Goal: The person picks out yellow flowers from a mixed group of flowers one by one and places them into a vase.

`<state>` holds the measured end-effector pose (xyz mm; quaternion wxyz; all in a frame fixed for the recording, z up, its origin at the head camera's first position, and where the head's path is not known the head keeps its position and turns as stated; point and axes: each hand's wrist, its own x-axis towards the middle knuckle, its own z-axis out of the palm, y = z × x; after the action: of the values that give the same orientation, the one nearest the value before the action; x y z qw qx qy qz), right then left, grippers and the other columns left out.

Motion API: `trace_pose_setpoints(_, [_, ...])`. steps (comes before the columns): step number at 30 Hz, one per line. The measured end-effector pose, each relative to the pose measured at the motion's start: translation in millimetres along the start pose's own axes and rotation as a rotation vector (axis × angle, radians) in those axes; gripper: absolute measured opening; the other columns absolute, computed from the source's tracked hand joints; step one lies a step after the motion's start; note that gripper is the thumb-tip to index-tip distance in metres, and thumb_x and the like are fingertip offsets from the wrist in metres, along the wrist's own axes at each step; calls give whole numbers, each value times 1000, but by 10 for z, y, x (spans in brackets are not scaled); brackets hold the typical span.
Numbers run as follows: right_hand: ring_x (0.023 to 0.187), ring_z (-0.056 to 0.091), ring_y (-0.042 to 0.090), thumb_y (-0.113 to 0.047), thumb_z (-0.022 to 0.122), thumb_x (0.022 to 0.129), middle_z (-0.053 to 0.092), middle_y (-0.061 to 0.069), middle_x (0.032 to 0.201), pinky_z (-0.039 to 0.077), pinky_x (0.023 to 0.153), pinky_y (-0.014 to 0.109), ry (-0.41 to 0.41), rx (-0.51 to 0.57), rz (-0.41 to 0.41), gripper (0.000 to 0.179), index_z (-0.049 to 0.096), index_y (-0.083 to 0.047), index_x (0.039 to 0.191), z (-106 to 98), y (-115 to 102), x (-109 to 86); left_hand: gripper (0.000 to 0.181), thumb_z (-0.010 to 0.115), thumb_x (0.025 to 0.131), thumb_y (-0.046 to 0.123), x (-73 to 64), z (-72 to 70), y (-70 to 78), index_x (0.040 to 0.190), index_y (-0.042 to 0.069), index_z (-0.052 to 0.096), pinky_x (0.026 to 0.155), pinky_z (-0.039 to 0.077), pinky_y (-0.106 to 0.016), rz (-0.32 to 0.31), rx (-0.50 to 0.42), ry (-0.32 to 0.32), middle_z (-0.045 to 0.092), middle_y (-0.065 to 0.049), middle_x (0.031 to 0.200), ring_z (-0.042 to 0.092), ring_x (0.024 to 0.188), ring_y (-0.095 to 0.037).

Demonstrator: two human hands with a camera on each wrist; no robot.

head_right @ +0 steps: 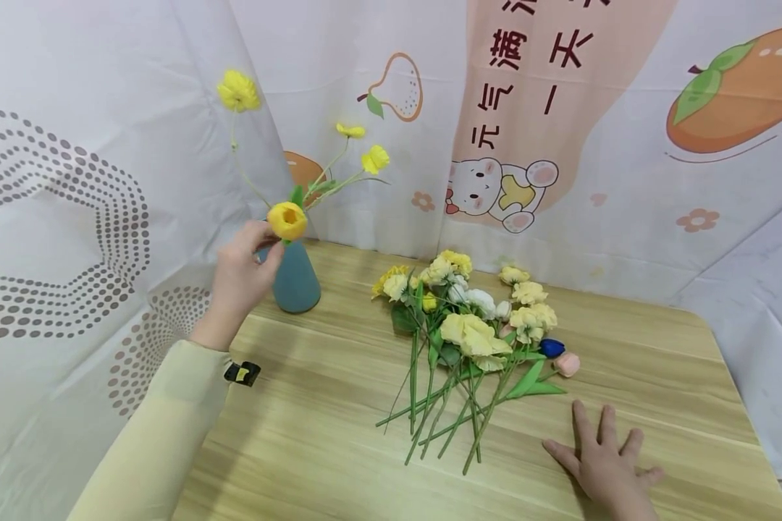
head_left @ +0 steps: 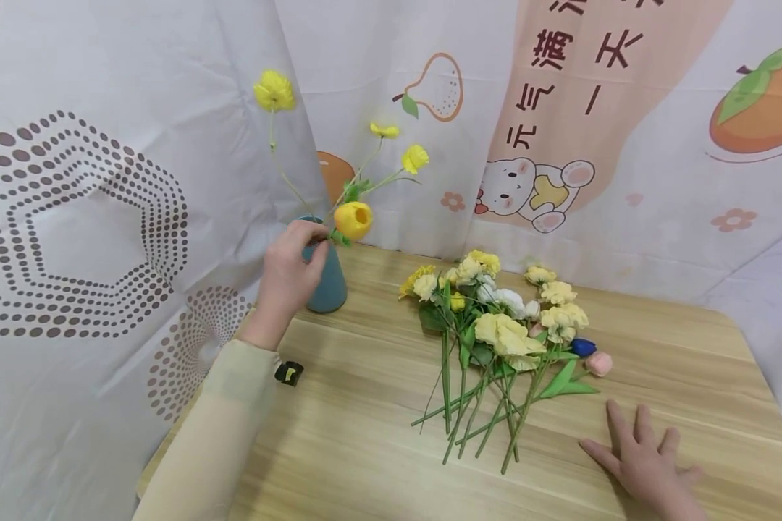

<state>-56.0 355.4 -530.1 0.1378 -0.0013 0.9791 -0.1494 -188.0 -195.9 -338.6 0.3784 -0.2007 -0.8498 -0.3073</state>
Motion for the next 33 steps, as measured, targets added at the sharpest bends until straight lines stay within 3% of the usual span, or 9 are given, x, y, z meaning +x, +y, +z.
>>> trace_pose_setpoints(7, [120,-6,87,-74,43,97,-5,49,151,2,66,98,-37,-19,44,102,2,-7,162,-27,-26,-21,11,67,98,3,40,-5,-149,106,-4,68,88,58,-40,-222,-43,45,70,-18,104,70,95,-31])
trace_pose_setpoints(15, [120,-7,87,-79,41,94,-6,49,151,2,66,98,-62,-15,57,107,-3,-10,163,-6,-8,6,12,67,98,2,63,-5,-349,106,-7,70,85,58,-44,-362,-38,89,72,-21,103,70,93,-34])
trace_pose_setpoints(22, [119,-7,87,-79,41,94,-6,49,151,2,66,98,-59,-16,49,107,-7,-12,163,14,32,15,18,67,99,11,86,7,-448,109,-4,72,86,57,-41,-529,-42,70,73,-18,104,68,93,-31])
trace_pose_setpoints(33, [119,-7,88,-78,41,95,-6,50,151,1,65,98,-58,-13,44,106,-4,-11,163,-17,-13,-5,21,65,102,17,71,34,-576,109,-1,72,82,58,-44,-590,24,38,74,-17,105,70,96,-32])
